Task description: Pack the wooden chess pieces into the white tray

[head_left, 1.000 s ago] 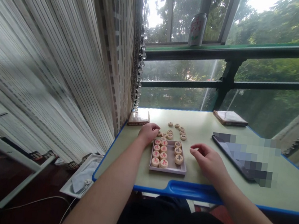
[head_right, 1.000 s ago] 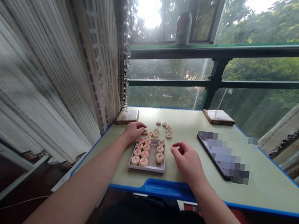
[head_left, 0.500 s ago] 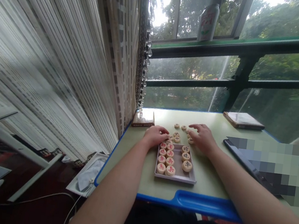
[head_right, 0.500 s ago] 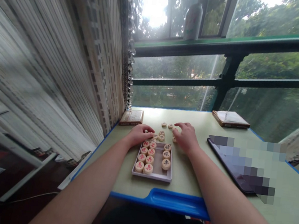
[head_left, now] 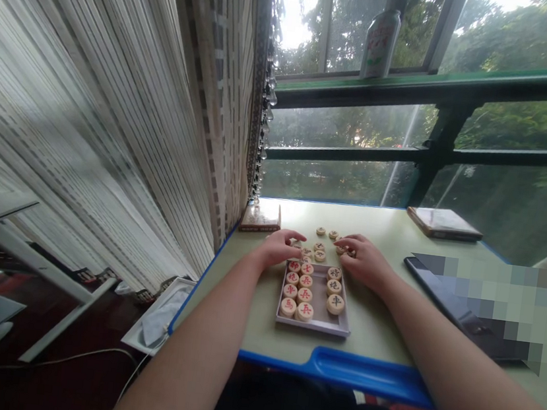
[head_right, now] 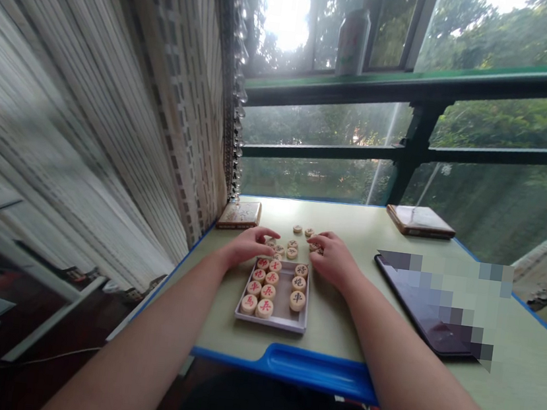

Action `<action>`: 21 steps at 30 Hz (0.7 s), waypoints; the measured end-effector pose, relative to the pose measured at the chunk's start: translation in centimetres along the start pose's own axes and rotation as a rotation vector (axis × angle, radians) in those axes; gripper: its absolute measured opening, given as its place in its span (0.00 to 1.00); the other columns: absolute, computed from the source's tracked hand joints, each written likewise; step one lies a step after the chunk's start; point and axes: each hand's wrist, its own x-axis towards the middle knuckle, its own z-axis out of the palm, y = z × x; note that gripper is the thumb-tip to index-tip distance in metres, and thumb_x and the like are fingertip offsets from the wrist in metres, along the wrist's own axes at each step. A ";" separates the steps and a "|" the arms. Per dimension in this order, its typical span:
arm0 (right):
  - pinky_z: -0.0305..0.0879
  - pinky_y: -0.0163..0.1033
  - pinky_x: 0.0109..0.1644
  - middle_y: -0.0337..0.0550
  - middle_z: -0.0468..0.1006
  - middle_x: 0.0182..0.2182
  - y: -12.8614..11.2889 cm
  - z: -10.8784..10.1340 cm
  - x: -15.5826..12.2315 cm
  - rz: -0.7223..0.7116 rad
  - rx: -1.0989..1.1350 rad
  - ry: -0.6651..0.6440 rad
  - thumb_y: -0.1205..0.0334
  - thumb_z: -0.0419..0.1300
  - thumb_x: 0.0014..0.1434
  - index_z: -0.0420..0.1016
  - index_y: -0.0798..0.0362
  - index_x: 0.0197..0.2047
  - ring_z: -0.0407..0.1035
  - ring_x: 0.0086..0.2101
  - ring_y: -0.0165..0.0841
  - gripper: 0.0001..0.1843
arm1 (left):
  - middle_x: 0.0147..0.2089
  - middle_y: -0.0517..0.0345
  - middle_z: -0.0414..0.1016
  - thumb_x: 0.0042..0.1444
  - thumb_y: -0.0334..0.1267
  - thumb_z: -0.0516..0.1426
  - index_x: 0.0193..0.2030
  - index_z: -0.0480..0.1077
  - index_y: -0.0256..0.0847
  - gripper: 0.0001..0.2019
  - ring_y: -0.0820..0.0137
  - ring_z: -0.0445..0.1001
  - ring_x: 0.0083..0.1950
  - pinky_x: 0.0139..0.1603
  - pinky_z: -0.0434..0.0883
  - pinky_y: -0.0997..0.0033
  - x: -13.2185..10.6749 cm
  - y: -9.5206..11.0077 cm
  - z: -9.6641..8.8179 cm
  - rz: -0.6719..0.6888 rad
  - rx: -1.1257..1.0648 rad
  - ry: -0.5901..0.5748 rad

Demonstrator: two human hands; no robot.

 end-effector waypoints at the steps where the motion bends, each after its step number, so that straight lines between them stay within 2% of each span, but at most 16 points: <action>1: 0.64 0.35 0.50 0.48 0.72 0.44 0.0 0.0 0.0 0.015 0.012 0.003 0.72 0.53 0.47 0.77 0.54 0.42 0.70 0.41 0.34 0.19 | 0.37 0.57 0.69 0.36 0.38 0.63 0.46 0.73 0.43 0.24 0.70 0.67 0.38 0.40 0.66 0.73 0.0 0.0 -0.1 0.009 0.036 -0.003; 3: 0.65 0.35 0.48 0.48 0.72 0.44 0.0 0.0 0.0 0.018 0.030 0.000 0.72 0.53 0.47 0.77 0.54 0.42 0.70 0.39 0.33 0.19 | 0.40 0.57 0.69 0.36 0.40 0.63 0.46 0.73 0.44 0.25 0.69 0.67 0.41 0.42 0.66 0.73 0.0 0.0 -0.2 0.027 0.071 -0.010; 6: 0.65 0.36 0.49 0.48 0.71 0.43 0.0 0.2 0.1 -0.031 0.040 0.007 0.73 0.53 0.47 0.78 0.53 0.41 0.70 0.40 0.34 0.19 | 0.41 0.56 0.70 0.37 0.40 0.63 0.46 0.73 0.44 0.24 0.68 0.67 0.43 0.42 0.66 0.73 0.0 0.0 -0.2 0.029 0.083 -0.010; 10: 0.61 0.40 0.54 0.47 0.70 0.45 0.4 0.9 0.3 -0.144 0.012 -0.027 0.78 0.50 0.46 0.79 0.49 0.41 0.67 0.46 0.36 0.24 | 0.38 0.56 0.70 0.40 0.39 0.61 0.46 0.74 0.42 0.22 0.70 0.68 0.39 0.40 0.66 0.74 0.2 -0.1 0.0 0.031 0.083 0.010; 14: 0.60 0.45 0.55 0.44 0.70 0.48 0.7 1.2 0.4 -0.195 -0.034 -0.084 0.81 0.48 0.44 0.79 0.43 0.42 0.64 0.48 0.38 0.30 | 0.36 0.56 0.71 0.43 0.40 0.59 0.44 0.74 0.42 0.18 0.71 0.69 0.37 0.39 0.66 0.74 0.5 -0.4 0.2 0.054 0.087 0.028; 21: 0.59 0.46 0.55 0.44 0.72 0.44 0.4 1.1 0.3 -0.179 -0.042 -0.036 0.74 0.52 0.48 0.80 0.43 0.40 0.65 0.46 0.39 0.22 | 0.35 0.55 0.74 0.46 0.37 0.57 0.40 0.75 0.38 0.14 0.72 0.70 0.35 0.37 0.66 0.75 0.7 -0.5 0.6 0.071 0.057 0.073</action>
